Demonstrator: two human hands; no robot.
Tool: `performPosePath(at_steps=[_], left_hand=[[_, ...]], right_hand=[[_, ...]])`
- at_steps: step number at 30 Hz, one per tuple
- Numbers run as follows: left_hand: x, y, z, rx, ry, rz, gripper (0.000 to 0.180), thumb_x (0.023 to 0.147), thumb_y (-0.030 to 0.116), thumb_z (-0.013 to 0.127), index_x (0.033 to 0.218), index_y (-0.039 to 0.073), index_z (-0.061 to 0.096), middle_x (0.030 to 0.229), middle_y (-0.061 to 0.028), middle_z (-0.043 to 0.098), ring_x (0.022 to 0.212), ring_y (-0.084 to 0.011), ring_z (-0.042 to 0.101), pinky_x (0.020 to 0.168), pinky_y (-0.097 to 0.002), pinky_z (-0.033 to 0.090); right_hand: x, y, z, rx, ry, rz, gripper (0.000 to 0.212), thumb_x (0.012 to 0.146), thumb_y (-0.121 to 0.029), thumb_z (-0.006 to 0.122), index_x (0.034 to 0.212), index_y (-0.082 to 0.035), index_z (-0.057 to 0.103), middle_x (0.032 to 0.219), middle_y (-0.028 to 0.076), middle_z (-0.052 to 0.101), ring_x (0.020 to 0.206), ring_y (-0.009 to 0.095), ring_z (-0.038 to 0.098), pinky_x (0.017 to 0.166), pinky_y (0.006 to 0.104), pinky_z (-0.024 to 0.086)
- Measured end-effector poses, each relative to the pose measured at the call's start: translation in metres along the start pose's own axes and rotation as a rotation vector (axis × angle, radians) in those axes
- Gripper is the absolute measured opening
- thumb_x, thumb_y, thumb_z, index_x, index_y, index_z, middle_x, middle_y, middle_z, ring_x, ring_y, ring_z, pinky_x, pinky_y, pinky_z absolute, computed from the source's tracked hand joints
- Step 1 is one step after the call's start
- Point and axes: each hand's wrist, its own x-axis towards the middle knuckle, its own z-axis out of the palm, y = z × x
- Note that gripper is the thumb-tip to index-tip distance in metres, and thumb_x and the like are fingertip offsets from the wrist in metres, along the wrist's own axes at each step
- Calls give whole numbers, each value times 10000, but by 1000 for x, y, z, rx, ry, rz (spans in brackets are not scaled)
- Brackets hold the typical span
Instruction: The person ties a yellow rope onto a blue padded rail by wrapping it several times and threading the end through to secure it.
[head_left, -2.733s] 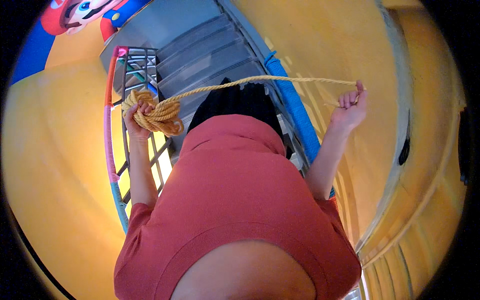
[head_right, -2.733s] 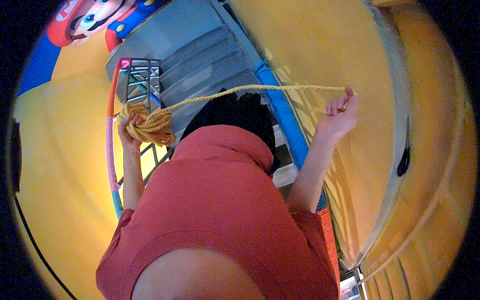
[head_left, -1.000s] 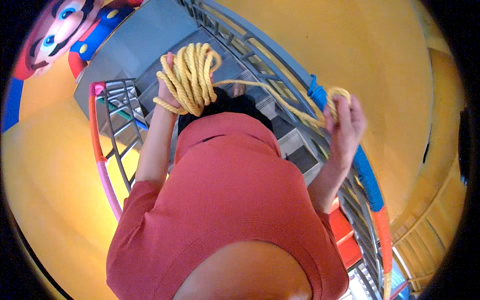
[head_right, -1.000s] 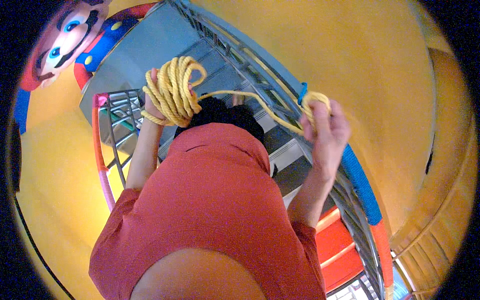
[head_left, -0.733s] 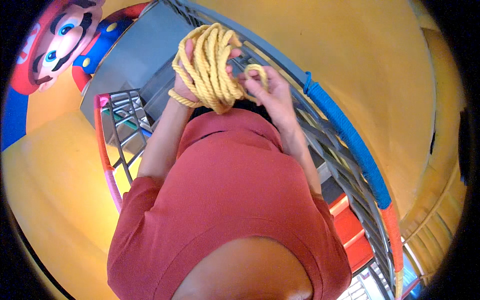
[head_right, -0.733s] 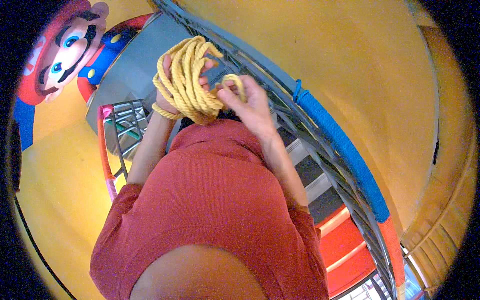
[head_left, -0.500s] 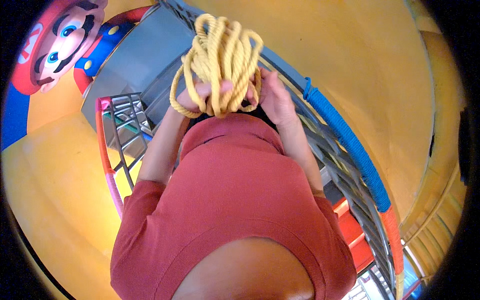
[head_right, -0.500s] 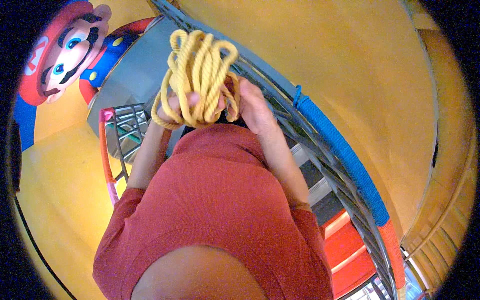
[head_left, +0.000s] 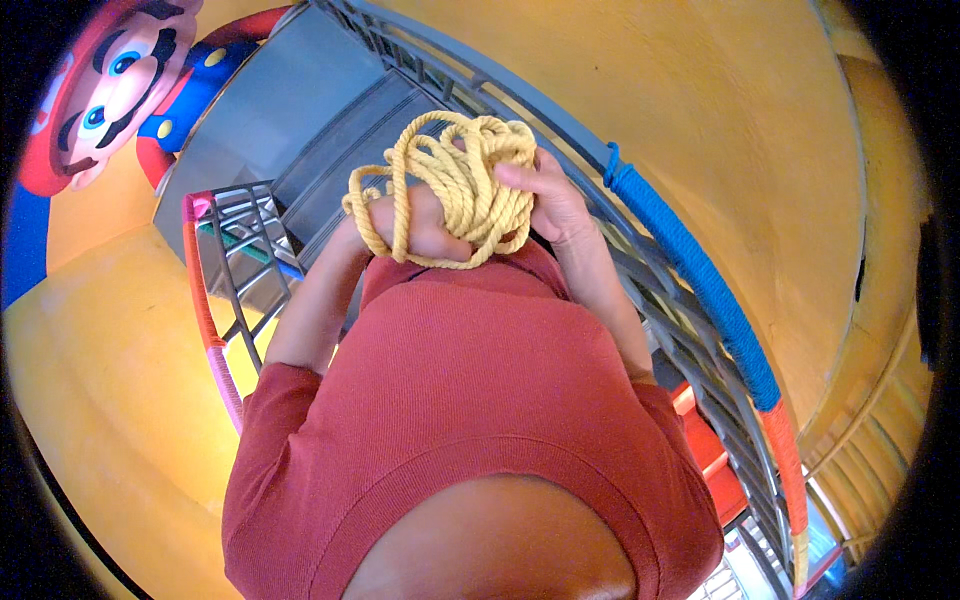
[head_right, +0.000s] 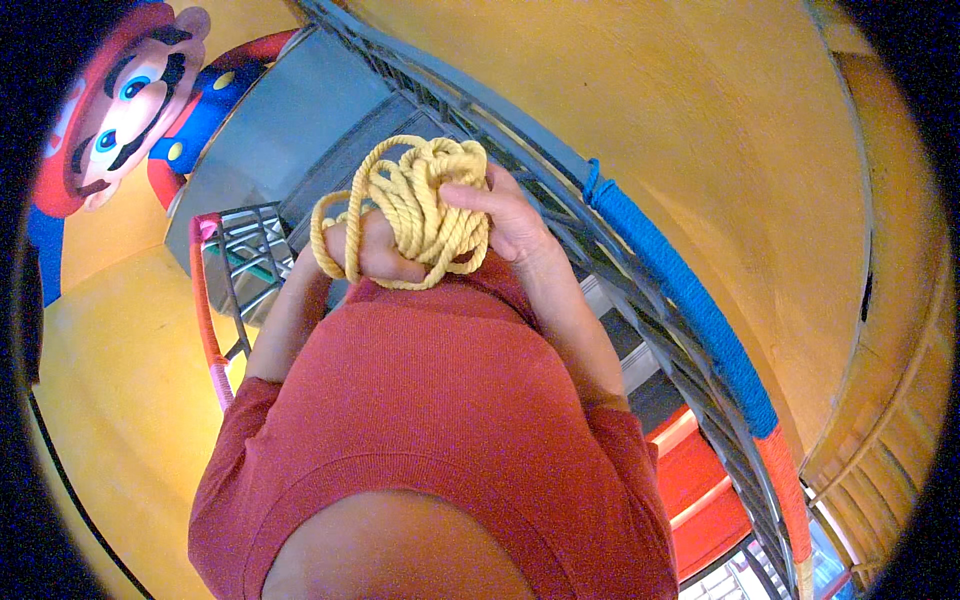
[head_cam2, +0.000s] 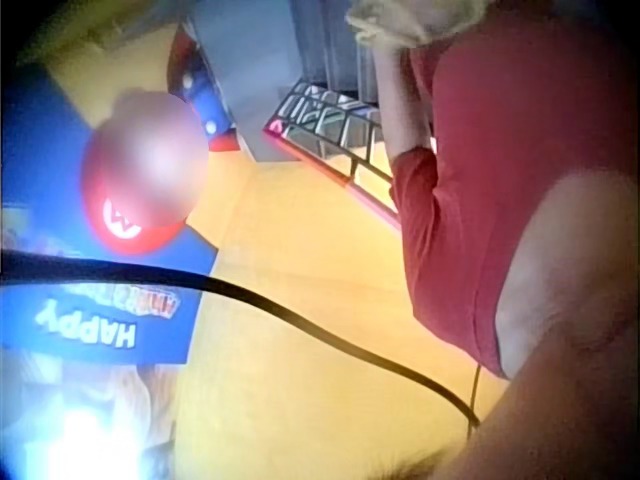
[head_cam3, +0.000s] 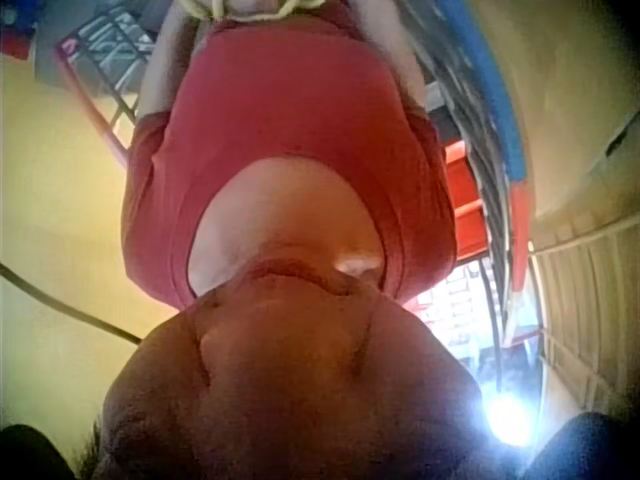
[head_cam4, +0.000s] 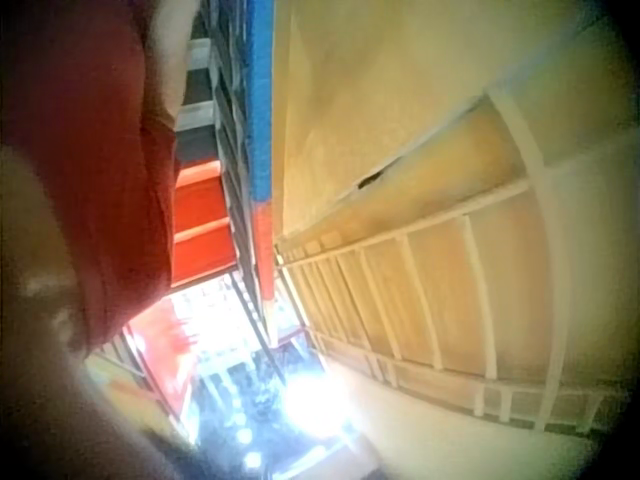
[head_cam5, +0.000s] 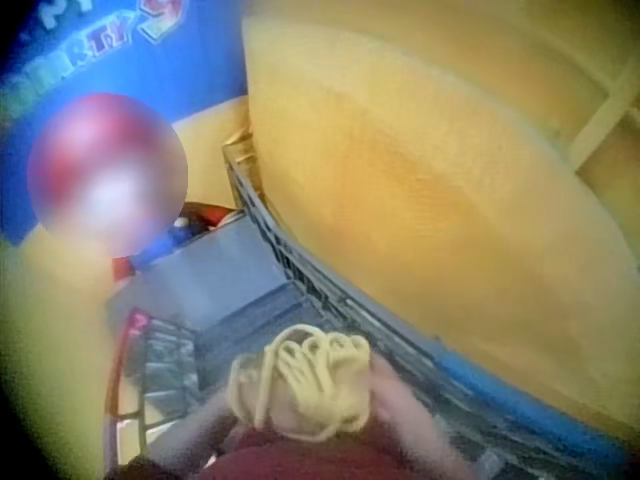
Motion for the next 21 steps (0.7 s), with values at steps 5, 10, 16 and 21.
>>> performPosePath(at_steps=[5,10,16,21], left_hand=[[0,9,8,235,89,118,605,665,218,734,1201,40,519,1200,-135,543,1118,-261,508,976,-344,385],[-3,7,11,-96,131,64,674,663,100,743,1262,32,442,1230,-113,513,1134,-217,494,969,-333,394],[-13,18,0,80,396,120,531,729,78,681,1208,33,455,1179,-88,517,1055,-193,516,919,-338,414],[-6,24,-2,279,264,228,359,771,83,598,1122,29,545,1124,-132,565,1071,-267,527,949,-384,400]], right_hand=[[-8,4,5,39,176,-92,481,695,37,675,1144,30,503,1053,125,610,956,235,611,885,365,477],[-24,3,7,45,128,-254,502,663,91,617,1148,33,500,1066,138,609,987,238,605,885,357,478],[-38,4,-7,52,96,-300,668,590,113,594,1229,27,417,1137,156,564,1047,252,577,900,366,473],[-45,6,4,21,82,-261,775,544,76,695,1254,4,395,1138,126,555,1097,233,537,949,358,428]])
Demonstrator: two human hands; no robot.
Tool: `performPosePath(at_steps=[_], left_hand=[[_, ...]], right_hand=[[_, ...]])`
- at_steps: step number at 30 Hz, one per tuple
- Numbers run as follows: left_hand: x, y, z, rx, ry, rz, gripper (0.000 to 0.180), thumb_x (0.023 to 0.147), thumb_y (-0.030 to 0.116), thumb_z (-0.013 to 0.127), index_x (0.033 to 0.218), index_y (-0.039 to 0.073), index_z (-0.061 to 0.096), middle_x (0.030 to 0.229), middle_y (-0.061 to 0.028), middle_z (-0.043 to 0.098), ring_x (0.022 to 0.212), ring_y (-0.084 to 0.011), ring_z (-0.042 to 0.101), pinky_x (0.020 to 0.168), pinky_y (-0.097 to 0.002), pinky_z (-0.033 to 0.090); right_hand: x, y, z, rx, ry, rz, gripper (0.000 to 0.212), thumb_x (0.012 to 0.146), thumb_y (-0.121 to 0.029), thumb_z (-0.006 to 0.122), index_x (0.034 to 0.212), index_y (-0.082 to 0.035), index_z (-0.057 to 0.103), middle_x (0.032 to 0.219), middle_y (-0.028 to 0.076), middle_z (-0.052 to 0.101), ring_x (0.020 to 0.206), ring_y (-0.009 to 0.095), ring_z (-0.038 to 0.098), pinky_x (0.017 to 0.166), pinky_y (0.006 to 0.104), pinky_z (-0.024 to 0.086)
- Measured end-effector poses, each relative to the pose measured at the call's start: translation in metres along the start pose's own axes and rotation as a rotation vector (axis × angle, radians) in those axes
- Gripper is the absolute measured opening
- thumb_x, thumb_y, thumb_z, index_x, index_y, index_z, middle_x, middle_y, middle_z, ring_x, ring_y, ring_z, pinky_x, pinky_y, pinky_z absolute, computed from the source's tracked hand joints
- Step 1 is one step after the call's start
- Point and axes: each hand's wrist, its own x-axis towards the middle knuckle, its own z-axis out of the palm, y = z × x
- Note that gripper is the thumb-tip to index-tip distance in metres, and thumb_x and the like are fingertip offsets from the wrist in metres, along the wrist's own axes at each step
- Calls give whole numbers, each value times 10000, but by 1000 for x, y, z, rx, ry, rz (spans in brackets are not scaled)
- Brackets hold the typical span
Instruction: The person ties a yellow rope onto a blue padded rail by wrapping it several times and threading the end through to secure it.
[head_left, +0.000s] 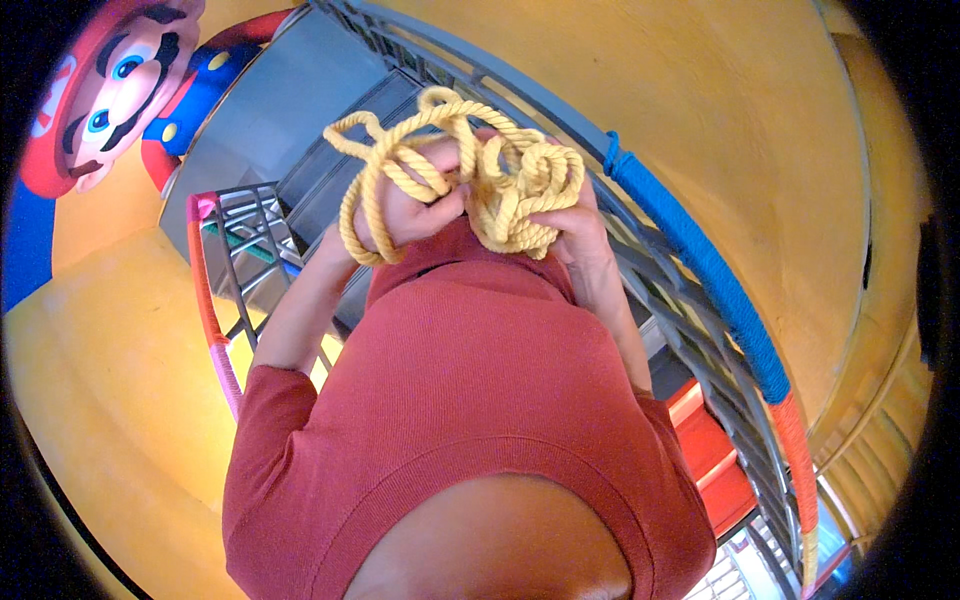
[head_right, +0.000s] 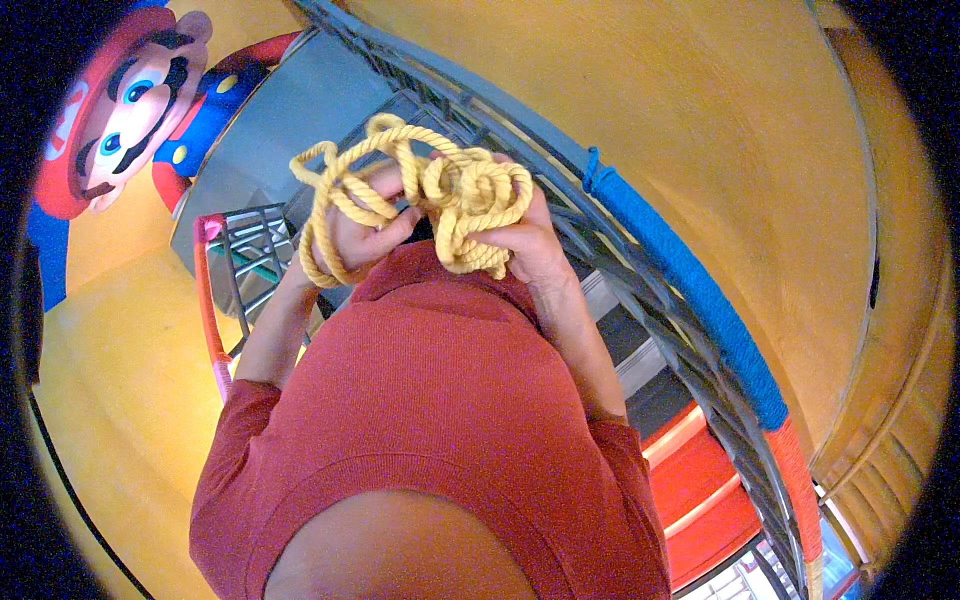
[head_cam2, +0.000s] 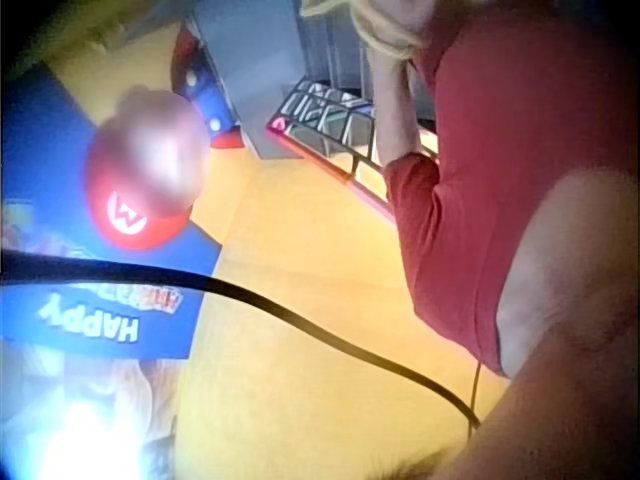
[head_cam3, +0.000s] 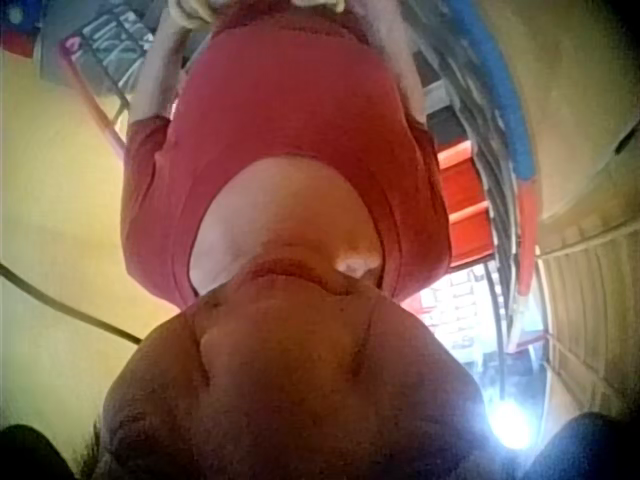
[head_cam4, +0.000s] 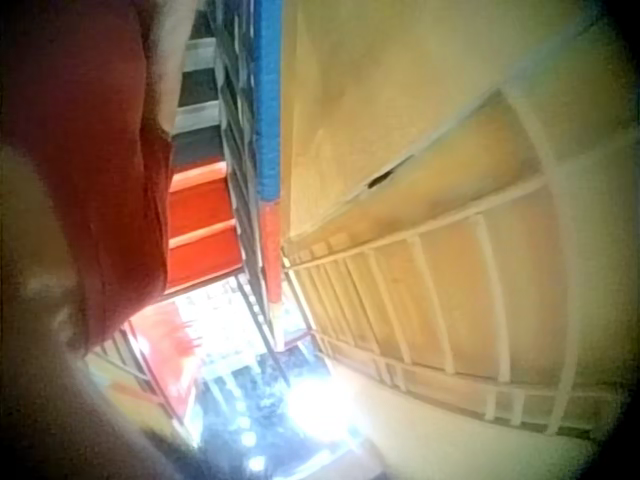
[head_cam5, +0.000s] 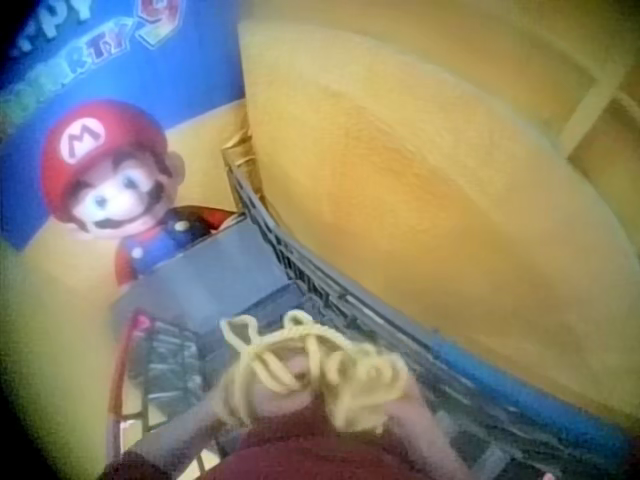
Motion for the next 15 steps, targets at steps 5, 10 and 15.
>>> performPosePath(at_steps=[5,10,15], left_hand=[[8,6,26,141,-75,59,347,826,182,598,1155,77,569,1070,-92,604,991,-241,570,853,-345,463],[-1,-4,31,419,-93,4,339,821,290,606,1109,112,593,1044,-73,602,958,-235,562,827,-356,455],[0,-25,34,763,23,53,390,745,375,645,1058,146,601,968,-67,597,920,-262,557,792,-376,450]], right_hand=[[-6,5,-2,-135,-145,99,712,535,-40,800,1159,-29,459,1089,44,569,1036,153,546,923,298,428],[-9,7,7,-225,-181,77,606,587,-37,801,1102,-50,481,1045,15,573,991,104,540,882,263,438],[-4,11,22,-458,-180,-11,567,605,-41,806,1081,-50,496,998,2,576,942,80,535,839,246,445]])
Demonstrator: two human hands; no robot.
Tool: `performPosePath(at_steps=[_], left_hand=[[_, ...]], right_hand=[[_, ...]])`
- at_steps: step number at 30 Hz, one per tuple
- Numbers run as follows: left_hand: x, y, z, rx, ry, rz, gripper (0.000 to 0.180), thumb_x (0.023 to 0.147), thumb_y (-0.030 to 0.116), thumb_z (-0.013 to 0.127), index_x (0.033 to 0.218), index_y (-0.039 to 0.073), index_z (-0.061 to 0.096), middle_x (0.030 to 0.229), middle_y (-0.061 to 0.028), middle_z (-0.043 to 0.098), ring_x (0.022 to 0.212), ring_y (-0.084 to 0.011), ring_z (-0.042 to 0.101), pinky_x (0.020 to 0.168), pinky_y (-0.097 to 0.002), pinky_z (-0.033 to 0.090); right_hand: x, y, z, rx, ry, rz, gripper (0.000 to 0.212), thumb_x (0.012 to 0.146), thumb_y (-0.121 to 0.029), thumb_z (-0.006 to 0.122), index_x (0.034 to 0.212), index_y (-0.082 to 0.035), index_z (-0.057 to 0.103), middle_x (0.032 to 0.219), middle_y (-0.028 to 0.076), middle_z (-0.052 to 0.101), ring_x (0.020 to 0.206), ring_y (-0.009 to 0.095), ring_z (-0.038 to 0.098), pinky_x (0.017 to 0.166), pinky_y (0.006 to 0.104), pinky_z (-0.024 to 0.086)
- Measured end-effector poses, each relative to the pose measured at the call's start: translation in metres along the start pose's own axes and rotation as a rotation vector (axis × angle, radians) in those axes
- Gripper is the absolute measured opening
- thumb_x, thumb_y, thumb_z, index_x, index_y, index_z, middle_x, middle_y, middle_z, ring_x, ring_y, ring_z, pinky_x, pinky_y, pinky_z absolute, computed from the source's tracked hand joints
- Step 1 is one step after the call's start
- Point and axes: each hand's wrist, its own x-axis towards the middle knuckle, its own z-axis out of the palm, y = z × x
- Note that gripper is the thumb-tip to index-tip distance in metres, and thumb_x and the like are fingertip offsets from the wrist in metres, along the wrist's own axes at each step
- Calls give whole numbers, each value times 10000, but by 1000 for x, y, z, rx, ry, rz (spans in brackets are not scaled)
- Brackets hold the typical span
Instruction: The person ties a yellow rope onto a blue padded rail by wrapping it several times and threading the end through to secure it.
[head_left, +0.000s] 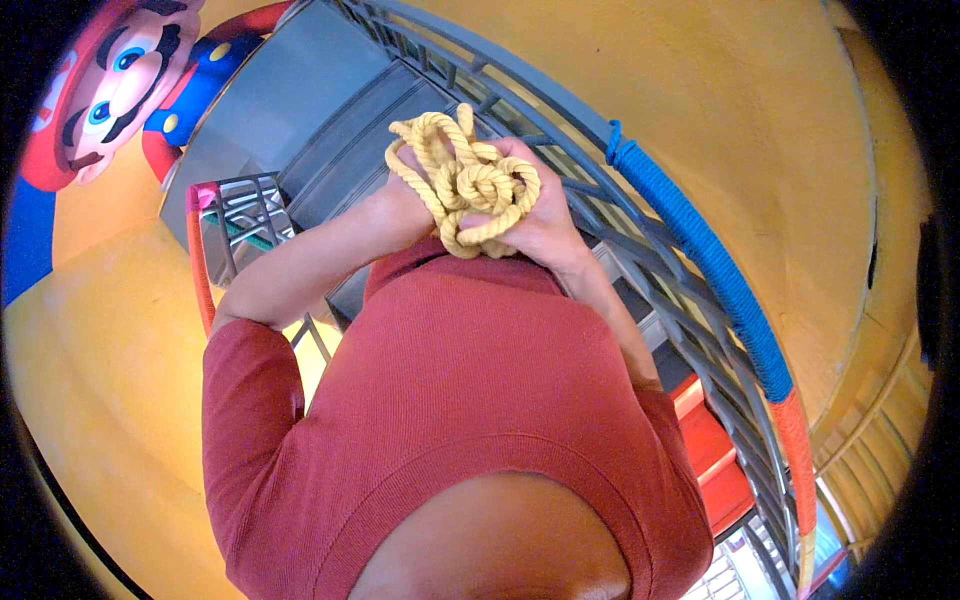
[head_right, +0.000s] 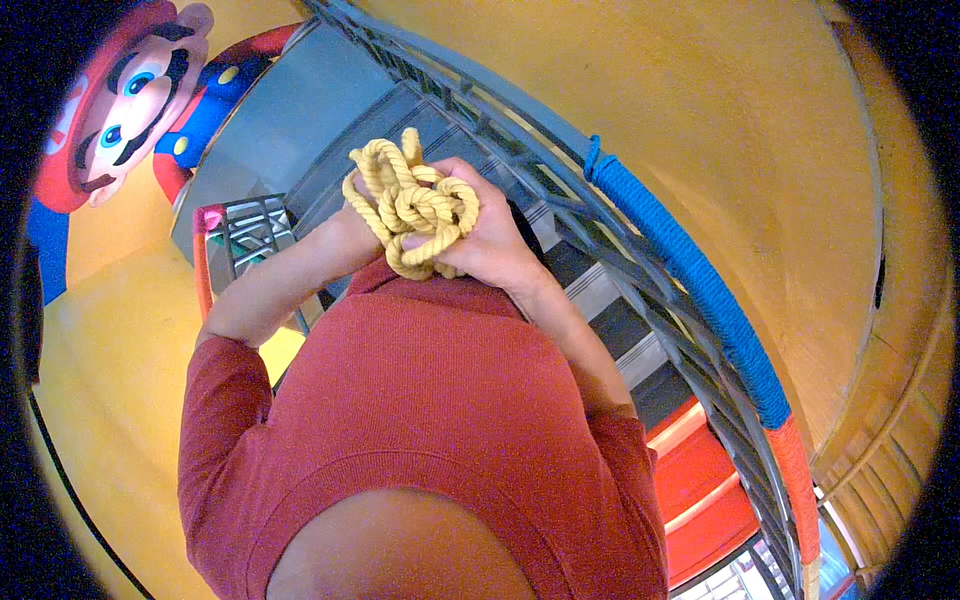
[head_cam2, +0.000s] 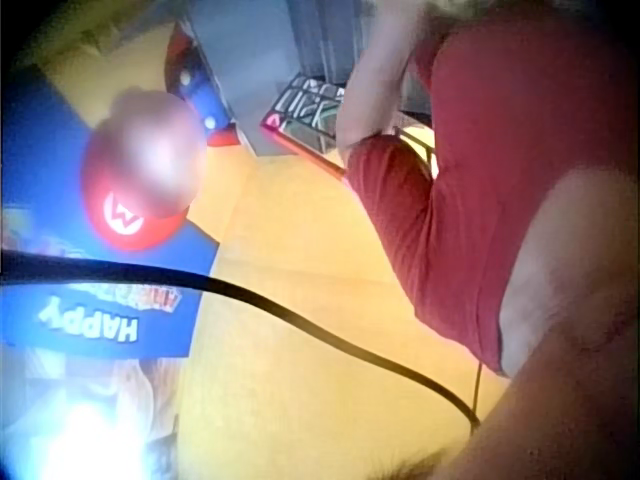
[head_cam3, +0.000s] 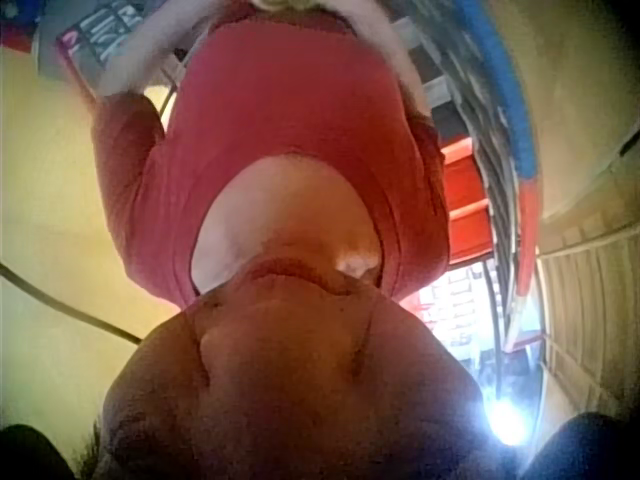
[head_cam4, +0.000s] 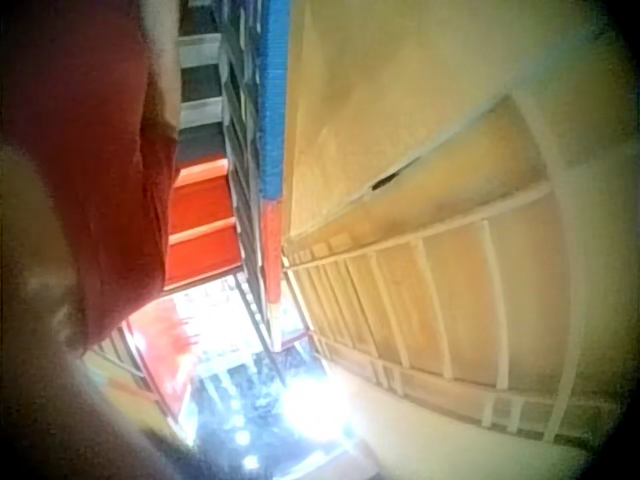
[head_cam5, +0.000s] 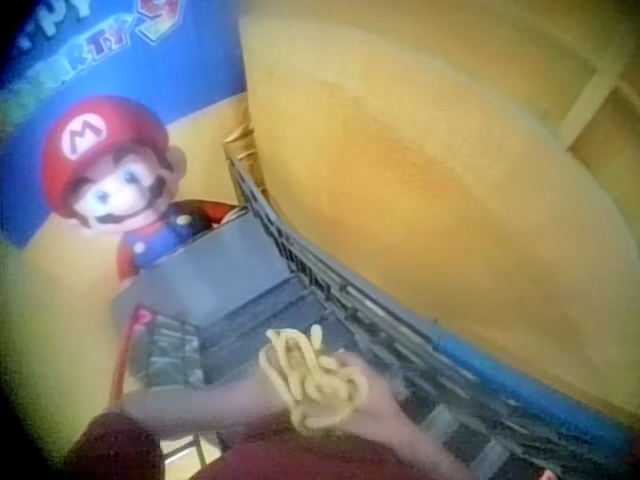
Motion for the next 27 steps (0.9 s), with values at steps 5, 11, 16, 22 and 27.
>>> performPosePath(at_steps=[5,11,16,22,27], left_hand=[[9,-15,-9,-215,23,-262,350,732,334,657,1006,120,612,903,-79,621,803,-272,591,718,-356,482],[17,-21,-39,-1476,-56,-893,410,946,378,423,1057,20,590,952,-76,629,867,-161,614,783,-302,485],[11,-16,-33,-1555,16,-675,322,861,240,616,1077,7,566,975,-54,623,866,-123,595,818,-275,472],[14,0,-41,-1260,-59,-586,284,821,225,679,993,14,597,814,-10,626,765,-81,578,718,-237,466],[15,-8,-39,-1670,-137,-652,265,847,283,644,929,33,618,744,-3,610,689,-69,547,616,-200,440]], right_hand=[[1,11,-9,35,66,31,553,615,-12,791,1076,-41,487,965,10,570,885,88,556,775,243,477],[-3,16,-24,91,111,16,463,670,-41,756,1046,-37,486,946,23,570,844,96,571,740,244,497],[-2,14,-24,84,146,15,479,681,-23,744,1083,-28,485,958,28,573,869,106,573,746,253,499],[1,15,-25,156,181,45,501,698,28,706,1134,-11,462,1008,61,571,915,137,577,778,282,512],[-1,9,-21,298,225,74,458,698,34,704,1095,-16,481,993,54,585,903,142,586,780,280,502]])
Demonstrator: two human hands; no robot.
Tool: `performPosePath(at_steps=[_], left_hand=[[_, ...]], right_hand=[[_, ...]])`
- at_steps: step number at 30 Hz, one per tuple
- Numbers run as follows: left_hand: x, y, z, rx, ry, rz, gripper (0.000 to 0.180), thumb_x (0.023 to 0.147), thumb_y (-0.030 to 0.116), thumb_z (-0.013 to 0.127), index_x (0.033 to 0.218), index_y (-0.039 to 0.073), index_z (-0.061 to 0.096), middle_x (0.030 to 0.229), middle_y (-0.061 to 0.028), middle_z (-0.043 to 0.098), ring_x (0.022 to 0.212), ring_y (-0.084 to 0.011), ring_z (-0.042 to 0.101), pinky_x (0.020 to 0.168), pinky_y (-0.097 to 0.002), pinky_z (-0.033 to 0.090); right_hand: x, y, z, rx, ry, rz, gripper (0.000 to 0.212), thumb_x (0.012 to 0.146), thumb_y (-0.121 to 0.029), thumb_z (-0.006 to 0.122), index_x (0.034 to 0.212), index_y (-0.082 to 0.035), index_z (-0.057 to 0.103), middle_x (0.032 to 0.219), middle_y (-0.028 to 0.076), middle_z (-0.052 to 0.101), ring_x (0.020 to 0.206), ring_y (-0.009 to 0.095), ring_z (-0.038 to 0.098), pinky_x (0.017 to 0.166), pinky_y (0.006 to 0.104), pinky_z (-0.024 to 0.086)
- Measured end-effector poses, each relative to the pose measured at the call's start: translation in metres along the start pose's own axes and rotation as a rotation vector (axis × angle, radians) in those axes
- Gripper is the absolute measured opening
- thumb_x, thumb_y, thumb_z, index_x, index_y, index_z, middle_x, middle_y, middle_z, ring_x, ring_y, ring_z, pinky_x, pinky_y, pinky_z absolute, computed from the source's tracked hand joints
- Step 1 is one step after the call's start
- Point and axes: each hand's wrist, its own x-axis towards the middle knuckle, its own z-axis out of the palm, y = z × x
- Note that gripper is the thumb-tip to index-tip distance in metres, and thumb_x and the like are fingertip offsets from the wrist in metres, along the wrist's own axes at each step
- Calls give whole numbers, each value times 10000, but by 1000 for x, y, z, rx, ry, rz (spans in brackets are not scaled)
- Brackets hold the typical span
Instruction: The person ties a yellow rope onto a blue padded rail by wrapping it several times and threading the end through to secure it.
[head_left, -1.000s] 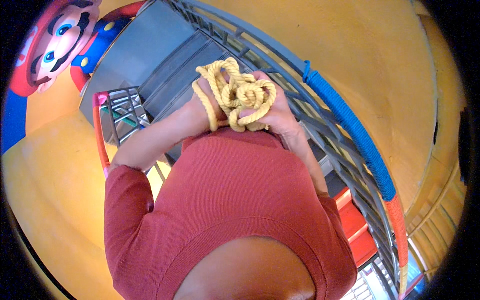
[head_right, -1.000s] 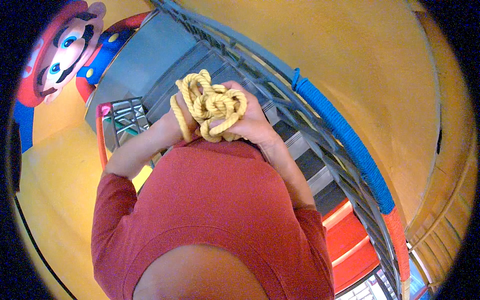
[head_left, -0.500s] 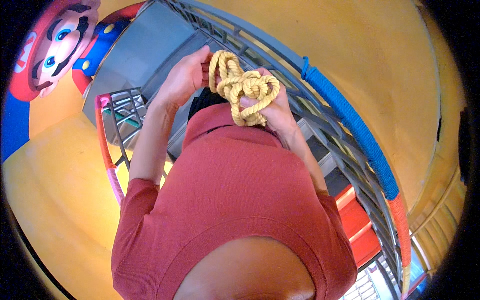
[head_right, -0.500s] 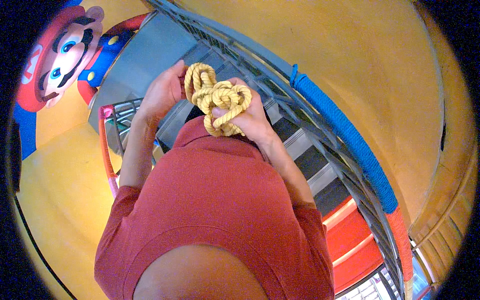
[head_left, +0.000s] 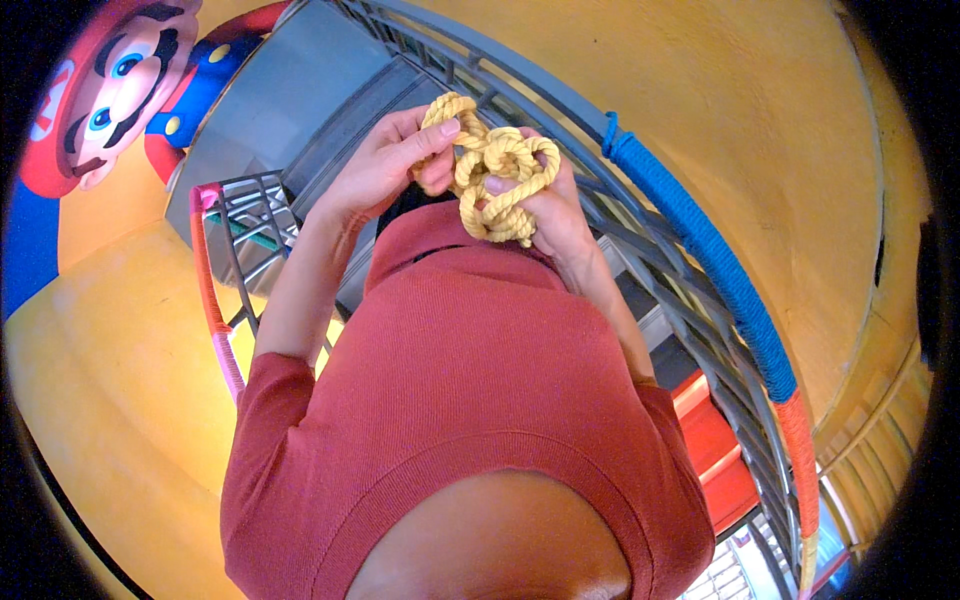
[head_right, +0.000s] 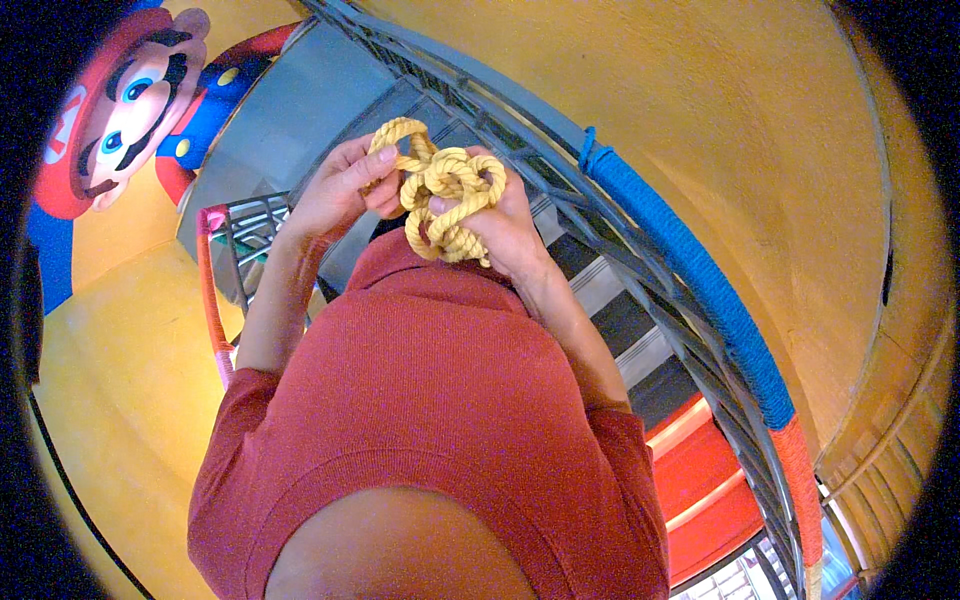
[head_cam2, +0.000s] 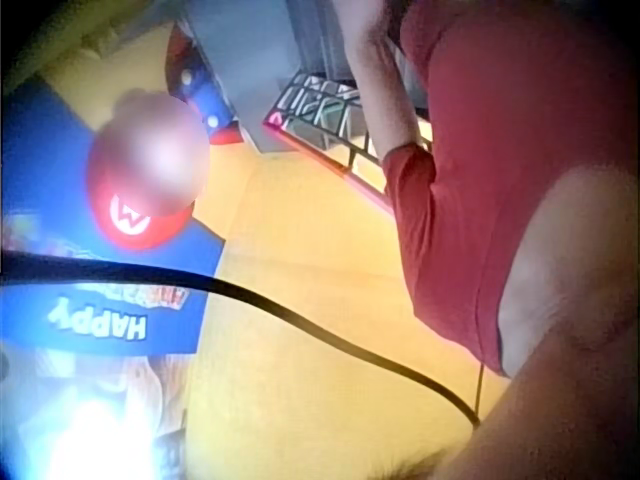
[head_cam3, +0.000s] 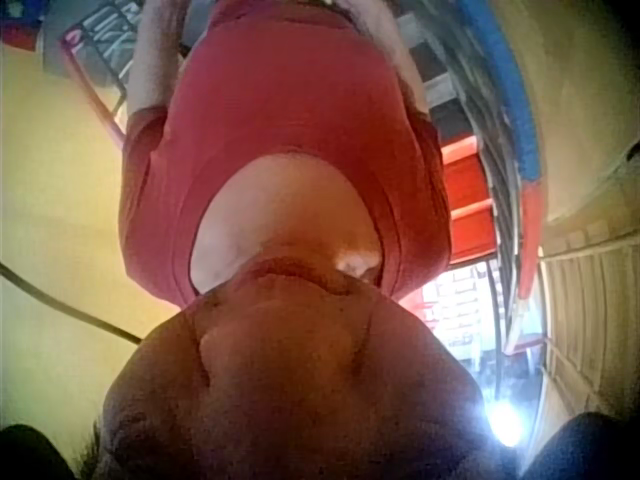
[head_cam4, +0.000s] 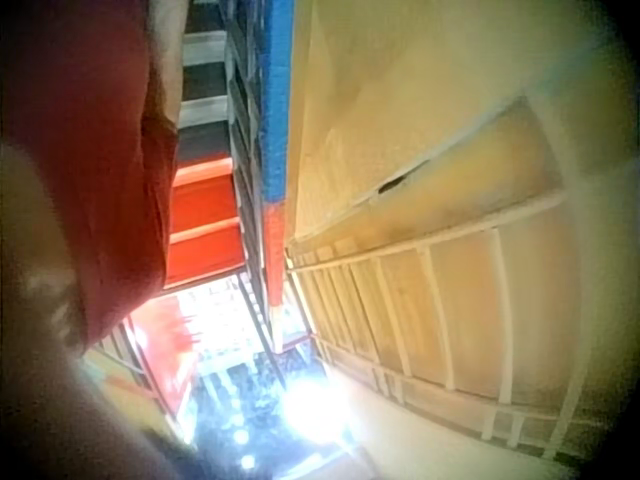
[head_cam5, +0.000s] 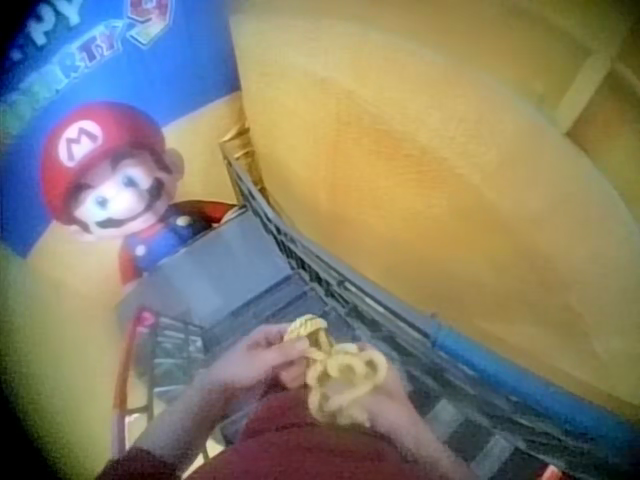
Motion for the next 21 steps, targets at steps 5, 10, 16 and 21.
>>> performPosePath(at_steps=[5,10,16,21], left_hand=[[-1,5,17,418,113,50,219,786,163,694,923,13,611,787,20,603,703,-46,530,626,-209,449],[7,-3,22,722,255,270,209,745,34,623,942,4,560,836,4,579,776,-56,513,691,-225,447],[11,-9,31,743,409,424,192,738,30,594,914,3,522,839,-31,575,786,-78,526,698,-238,447],[20,-24,21,741,439,299,221,719,87,632,890,-26,551,775,-80,601,748,-113,560,684,-273,468]], right_hand=[[0,5,-9,80,15,13,534,694,43,702,1152,-8,432,1030,74,574,927,163,590,790,293,508],[-2,-1,-10,107,-22,30,504,687,32,713,1123,-8,464,1025,69,578,930,158,584,791,286,502],[-2,0,-15,73,-40,-13,476,674,12,727,1090,-14,498,1006,56,581,922,142,577,803,281,488],[-5,-3,-16,79,-93,58,469,656,-8,746,1064,-23,517,981,30,578,904,111,560,785,254,474]])
